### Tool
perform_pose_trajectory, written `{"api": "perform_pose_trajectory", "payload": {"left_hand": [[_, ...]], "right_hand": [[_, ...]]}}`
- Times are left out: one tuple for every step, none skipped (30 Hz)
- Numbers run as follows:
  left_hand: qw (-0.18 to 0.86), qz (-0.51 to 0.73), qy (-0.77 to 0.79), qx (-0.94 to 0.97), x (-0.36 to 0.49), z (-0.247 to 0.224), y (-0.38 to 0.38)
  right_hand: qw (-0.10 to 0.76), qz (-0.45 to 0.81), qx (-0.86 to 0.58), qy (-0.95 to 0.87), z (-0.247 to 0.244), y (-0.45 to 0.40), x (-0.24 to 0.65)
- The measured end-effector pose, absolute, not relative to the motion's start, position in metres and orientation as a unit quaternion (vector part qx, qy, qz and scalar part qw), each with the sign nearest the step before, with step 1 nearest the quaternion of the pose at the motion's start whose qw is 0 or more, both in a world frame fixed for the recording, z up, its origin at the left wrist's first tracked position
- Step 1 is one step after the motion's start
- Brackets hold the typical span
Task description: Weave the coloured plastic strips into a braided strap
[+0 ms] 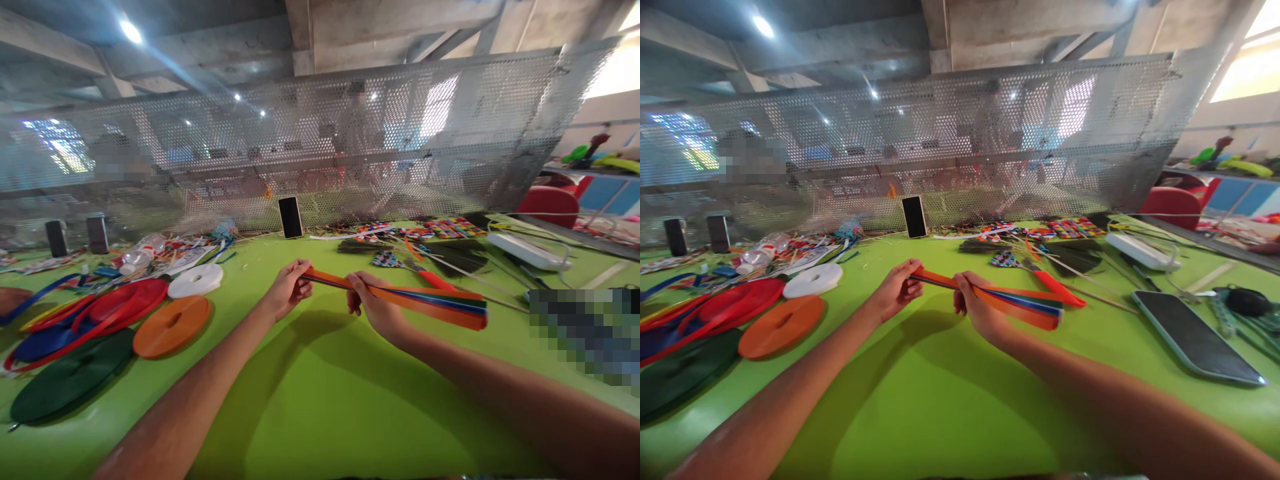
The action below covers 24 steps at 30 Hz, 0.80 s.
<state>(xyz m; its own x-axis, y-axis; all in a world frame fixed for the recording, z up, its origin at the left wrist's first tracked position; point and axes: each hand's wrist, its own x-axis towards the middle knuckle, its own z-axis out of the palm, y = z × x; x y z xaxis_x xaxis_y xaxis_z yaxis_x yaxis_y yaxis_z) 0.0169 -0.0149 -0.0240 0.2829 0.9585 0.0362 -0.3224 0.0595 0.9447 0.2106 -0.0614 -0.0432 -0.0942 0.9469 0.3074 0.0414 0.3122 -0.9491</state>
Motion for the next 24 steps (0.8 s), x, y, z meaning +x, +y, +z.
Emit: {"api": "perform_pose_trajectory", "payload": {"left_hand": [[0.644, 0.495, 0.338, 0.476, 0.0175, -0.0233, -0.0157], [0.639, 0.497, 0.341, 0.478, 0.0179, -0.0228, -0.016], [0.633, 0.5, 0.347, 0.479, 0.0181, -0.0225, -0.016], [0.627, 0.501, 0.353, 0.481, 0.0183, -0.0223, -0.0157], [0.62, 0.503, 0.36, 0.483, 0.0183, -0.0223, -0.0153], [0.613, 0.505, 0.366, 0.485, 0.0184, -0.0224, -0.015], [0.605, 0.507, 0.374, 0.487, 0.0184, -0.0225, -0.0146], [0.598, 0.507, 0.383, 0.489, 0.0184, -0.0227, -0.0144], [0.593, 0.505, 0.392, 0.49, 0.0183, -0.023, -0.0142], [0.59, 0.5, 0.402, 0.49, 0.0182, -0.0231, -0.0141], [0.589, 0.493, 0.412, 0.491, 0.0179, -0.0231, -0.014], [0.588, 0.486, 0.421, 0.49, 0.0174, -0.0229, -0.0138], [0.588, 0.48, 0.429, 0.49, 0.0168, -0.0226, -0.0136], [0.586, 0.476, 0.434, 0.49, 0.0162, -0.0221, -0.0134], [0.585, 0.475, 0.438, 0.491, 0.0156, -0.0216, -0.0132], [0.584, 0.474, 0.439, 0.492, 0.015, -0.0212, -0.0129], [0.583, 0.474, 0.438, 0.494, 0.0146, -0.0209, -0.0127], [0.583, 0.474, 0.436, 0.495, 0.0144, -0.0208, -0.0125], [0.583, 0.473, 0.436, 0.497, 0.0145, -0.0211, -0.0124], [0.583, 0.471, 0.436, 0.498, 0.0148, -0.0217, -0.0124], [0.583, 0.47, 0.436, 0.5, 0.0153, -0.0225, -0.0125], [0.584, 0.467, 0.435, 0.501, 0.0158, -0.0236, -0.0125], [0.586, 0.464, 0.434, 0.503, 0.0164, -0.0248, -0.0125], [0.586, 0.462, 0.432, 0.506, 0.0168, -0.0261, -0.0123]], "right_hand": [[0.536, 0.42, -0.408, -0.609, -0.0437, -0.0616, 0.2104], [0.534, 0.418, -0.409, -0.61, -0.0439, -0.0619, 0.2101], [0.532, 0.417, -0.41, -0.612, -0.0438, -0.0623, 0.2099], [0.529, 0.417, -0.41, -0.615, -0.0433, -0.0627, 0.2096], [0.527, 0.417, -0.41, -0.616, -0.0425, -0.0633, 0.2094], [0.525, 0.418, -0.412, -0.616, -0.0414, -0.064, 0.2091], [0.524, 0.418, -0.415, -0.615, -0.0402, -0.0647, 0.2087], [0.524, 0.418, -0.419, -0.613, -0.039, -0.0655, 0.2083], [0.523, 0.417, -0.422, -0.611, -0.038, -0.0661, 0.2078], [0.524, 0.417, -0.424, -0.61, -0.0372, -0.0666, 0.2073], [0.525, 0.417, -0.424, -0.609, -0.0367, -0.0669, 0.2068], [0.527, 0.415, -0.425, -0.607, -0.0366, -0.0669, 0.2062], [0.531, 0.413, -0.427, -0.604, -0.0366, -0.0667, 0.2056], [0.534, 0.41, -0.431, -0.6, -0.0369, -0.0663, 0.2051], [0.536, 0.407, -0.437, -0.596, -0.0373, -0.0658, 0.2047], [0.539, 0.405, -0.443, -0.591, -0.0378, -0.0652, 0.2044], [0.539, 0.404, -0.447, -0.588, -0.0385, -0.0645, 0.2042], [0.54, 0.405, -0.449, -0.586, -0.0393, -0.0639, 0.2042], [0.54, 0.404, -0.449, -0.586, -0.0403, -0.0633, 0.2042], [0.543, 0.399, -0.447, -0.588, -0.0414, -0.0629, 0.2044], [0.546, 0.391, -0.444, -0.592, -0.0426, -0.0626, 0.2047], [0.549, 0.381, -0.442, -0.599, -0.0437, -0.0624, 0.205], [0.551, 0.369, -0.44, -0.605, -0.0447, -0.0623, 0.2054], [0.554, 0.36, -0.438, -0.61, -0.0455, -0.0624, 0.2058]]}}
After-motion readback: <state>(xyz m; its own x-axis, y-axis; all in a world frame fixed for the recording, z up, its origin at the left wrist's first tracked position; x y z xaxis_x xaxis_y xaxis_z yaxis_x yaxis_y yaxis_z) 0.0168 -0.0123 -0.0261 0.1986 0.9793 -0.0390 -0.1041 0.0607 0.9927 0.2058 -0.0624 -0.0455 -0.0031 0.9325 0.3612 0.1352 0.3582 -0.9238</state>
